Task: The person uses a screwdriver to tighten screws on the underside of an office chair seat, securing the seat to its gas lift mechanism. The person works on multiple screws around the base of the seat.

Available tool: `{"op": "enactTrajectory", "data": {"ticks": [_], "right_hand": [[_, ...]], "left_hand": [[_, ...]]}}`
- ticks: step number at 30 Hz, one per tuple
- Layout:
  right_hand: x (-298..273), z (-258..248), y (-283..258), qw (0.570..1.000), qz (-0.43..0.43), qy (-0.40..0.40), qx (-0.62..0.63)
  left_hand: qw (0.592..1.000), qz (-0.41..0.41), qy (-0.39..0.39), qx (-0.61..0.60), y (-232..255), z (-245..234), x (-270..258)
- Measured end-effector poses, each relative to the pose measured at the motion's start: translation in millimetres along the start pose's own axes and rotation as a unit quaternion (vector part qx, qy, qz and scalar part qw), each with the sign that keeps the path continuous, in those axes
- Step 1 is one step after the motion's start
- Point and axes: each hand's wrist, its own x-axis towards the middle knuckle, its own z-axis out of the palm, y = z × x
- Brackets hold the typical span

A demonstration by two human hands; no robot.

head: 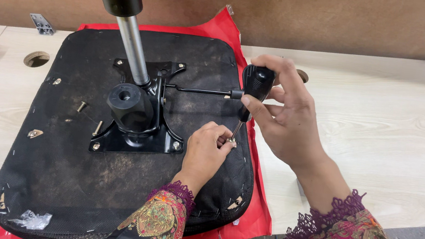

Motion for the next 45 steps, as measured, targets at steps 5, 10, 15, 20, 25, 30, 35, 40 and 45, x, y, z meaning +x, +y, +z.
{"op": "enactTrajectory", "data": {"ticks": [5,10,15,20,25,30,35,40,45], "right_hand": [[6.5,7.7,3.3,0.999,-0.019,0.032,-0.013],[13.9,19.1,7.5,0.987,-0.064,0.089,-0.118],[13.0,29.7,8.0,0.962,-0.069,0.153,-0.215],[12.1,19.4,5.4,0.981,-0.117,0.078,-0.135],[21.7,9.4,12.5,0.986,-0.004,0.008,0.166],[21.1,17.4,11.6,0.997,-0.041,0.055,0.027],[19.1,25.1,7.6,0.980,-0.053,0.162,-0.102],[19.3,8.0,5.1,0.994,-0.041,0.089,-0.048],[24.2,-15.4,10.7,0.995,-0.053,-0.025,0.081]], "left_hand": [[1.000,0.003,0.008,-0.023,2.2,-3.0,-2.3],[0.999,-0.007,0.010,-0.034,2.8,-3.4,-3.2],[0.999,-0.003,0.007,-0.043,1.4,-1.8,-4.4],[0.999,-0.005,-0.003,-0.046,1.0,-3.6,-3.0],[0.999,-0.019,-0.015,-0.042,1.0,-2.8,-2.4],[0.999,-0.009,-0.016,-0.035,0.0,-3.0,-1.7],[0.999,0.000,-0.012,-0.036,-1.1,-3.4,-3.9],[0.999,-0.005,-0.018,-0.036,1.4,-4.4,-2.8],[0.999,-0.024,-0.036,-0.023,3.8,-5.1,-2.0]]}}
